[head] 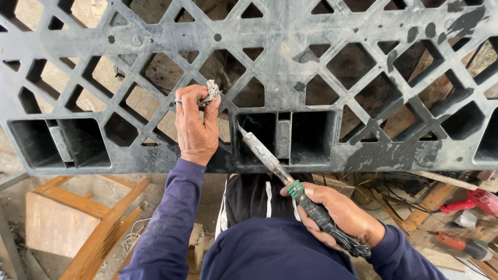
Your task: The person uses a soldering iron to melt and fuse a small piece of plastic onto a damaged area of a large grey plastic pallet. They hold the plastic piece with their left hand while applying heat with the soldering iron in their right hand to bond the material.
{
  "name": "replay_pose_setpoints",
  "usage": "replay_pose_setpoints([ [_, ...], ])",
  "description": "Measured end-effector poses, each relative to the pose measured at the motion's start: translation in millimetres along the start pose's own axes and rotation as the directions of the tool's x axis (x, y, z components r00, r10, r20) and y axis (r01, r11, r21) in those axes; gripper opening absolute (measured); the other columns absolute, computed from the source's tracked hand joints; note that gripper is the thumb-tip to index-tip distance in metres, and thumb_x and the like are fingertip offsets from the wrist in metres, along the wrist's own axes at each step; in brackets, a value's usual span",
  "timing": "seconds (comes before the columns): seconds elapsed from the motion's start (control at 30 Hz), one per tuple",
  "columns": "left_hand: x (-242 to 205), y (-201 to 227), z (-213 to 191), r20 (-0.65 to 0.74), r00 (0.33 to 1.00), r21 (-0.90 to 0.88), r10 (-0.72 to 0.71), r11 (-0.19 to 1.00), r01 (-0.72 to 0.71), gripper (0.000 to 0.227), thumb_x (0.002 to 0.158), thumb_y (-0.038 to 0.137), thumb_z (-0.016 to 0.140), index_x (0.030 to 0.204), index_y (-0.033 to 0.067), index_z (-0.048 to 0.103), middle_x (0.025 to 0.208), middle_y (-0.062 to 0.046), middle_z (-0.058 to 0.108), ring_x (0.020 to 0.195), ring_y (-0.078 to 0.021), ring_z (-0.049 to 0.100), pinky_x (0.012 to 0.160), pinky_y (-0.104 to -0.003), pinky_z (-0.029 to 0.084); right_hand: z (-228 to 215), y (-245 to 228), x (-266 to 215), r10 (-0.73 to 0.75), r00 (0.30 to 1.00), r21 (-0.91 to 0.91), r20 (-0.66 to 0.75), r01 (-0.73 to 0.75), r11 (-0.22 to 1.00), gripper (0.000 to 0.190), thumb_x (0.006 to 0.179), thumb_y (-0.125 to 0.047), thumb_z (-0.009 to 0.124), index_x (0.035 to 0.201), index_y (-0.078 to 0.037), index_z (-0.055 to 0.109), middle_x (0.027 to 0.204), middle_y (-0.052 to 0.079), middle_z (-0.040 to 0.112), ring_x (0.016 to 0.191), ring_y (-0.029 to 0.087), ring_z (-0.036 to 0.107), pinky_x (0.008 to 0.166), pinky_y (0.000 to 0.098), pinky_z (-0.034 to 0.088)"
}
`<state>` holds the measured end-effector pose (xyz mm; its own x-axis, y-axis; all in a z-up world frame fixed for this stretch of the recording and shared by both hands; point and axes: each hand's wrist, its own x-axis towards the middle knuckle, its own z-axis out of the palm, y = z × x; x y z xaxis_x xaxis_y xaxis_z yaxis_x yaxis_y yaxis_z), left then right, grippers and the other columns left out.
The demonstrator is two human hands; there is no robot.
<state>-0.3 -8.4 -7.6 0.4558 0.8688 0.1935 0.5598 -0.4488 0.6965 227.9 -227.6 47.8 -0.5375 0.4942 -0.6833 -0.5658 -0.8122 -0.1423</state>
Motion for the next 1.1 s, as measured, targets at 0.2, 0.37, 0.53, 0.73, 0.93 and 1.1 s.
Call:
replay_pose_setpoints([
  [0.2,3,1,-2,-0.024,1.0,-0.049,-0.001,0.999,0.0,0.024,0.104,0.006,0.072,0.117,0.0028,0.052,0.119,-0.013,0.059,0.107,-0.0306,0.06,0.092,-0.04,0.052,25,-8,-7,0.092,0.995,0.233,-0.033,-0.081,0.969,0.051,0.102,-0.021,0.027,0.142,0.003,0.048,0.062,0.011,0.051,0.03,0.019,0.042,0.025,0.0307,0.038],
  [0.37,3,-1,-3,-0.035,0.999,-0.071,-0.025,0.997,0.022,0.024,0.103,0.006,0.073,0.117,0.0035,0.053,0.119,-0.012,0.06,0.106,-0.0299,0.062,0.089,-0.039,0.053,38,-21,-14,0.209,0.974,0.285,-0.087,-0.177,0.942,0.052,0.101,-0.025,0.027,0.141,-0.001,0.048,0.058,0.011,0.049,0.029,0.018,0.041,0.024,0.0305,0.036],
  [0.53,1,-5,-6,-0.036,0.997,-0.093,-0.064,0.994,0.061,0.024,0.103,0.007,0.074,0.117,0.0043,0.054,0.119,-0.012,0.06,0.105,-0.0277,0.062,0.089,-0.037,0.054,40,-22,-19,0.139,0.979,0.095,-0.147,-0.126,0.988,0.05,0.1,-0.025,0.031,0.142,-0.003,0.047,0.06,0.011,0.053,0.03,0.017,0.044,0.028,0.0293,0.04],
  [0.73,0,-8,-9,-0.114,0.987,-0.208,-0.111,0.974,0.085,0.024,0.102,0.006,0.075,0.115,0.0041,0.054,0.118,-0.01,0.06,0.101,-0.0241,0.062,0.086,-0.034,0.054,38,2,-22,-0.266,0.898,-0.801,-0.351,-0.141,0.583,0.058,0.096,-0.024,0.059,0.153,-0.013,0.054,0.088,0.021,0.068,0.066,0.03,0.068,0.06,0.0353,0.056],
  [0.93,-1,-9,-10,-0.116,0.99,-0.188,-0.079,0.981,0.056,0.023,0.103,0.005,0.074,0.116,0.0042,0.056,0.117,-0.009,0.06,0.102,-0.0252,0.062,0.086,-0.034,0.054,24,-1,-8,-0.518,0.833,-0.953,-0.195,-0.035,0.301,0.062,0.09,-0.027,0.064,0.146,-0.007,0.049,0.111,0.023,0.073,0.098,0.039,0.074,0.082,0.0385,0.058],
  [1.1,-4,-9,-8,-0.123,0.988,-0.173,-0.097,0.982,0.075,0.023,0.102,0.006,0.075,0.115,0.0044,0.056,0.116,-0.009,0.061,0.101,-0.0241,0.062,0.084,-0.033,0.054,17,-15,-2,-0.564,0.811,-0.961,-0.154,0.01,0.276,0.061,0.09,-0.026,0.064,0.144,-0.003,0.047,0.109,0.023,0.072,0.089,0.037,0.075,0.076,0.0391,0.058],
])
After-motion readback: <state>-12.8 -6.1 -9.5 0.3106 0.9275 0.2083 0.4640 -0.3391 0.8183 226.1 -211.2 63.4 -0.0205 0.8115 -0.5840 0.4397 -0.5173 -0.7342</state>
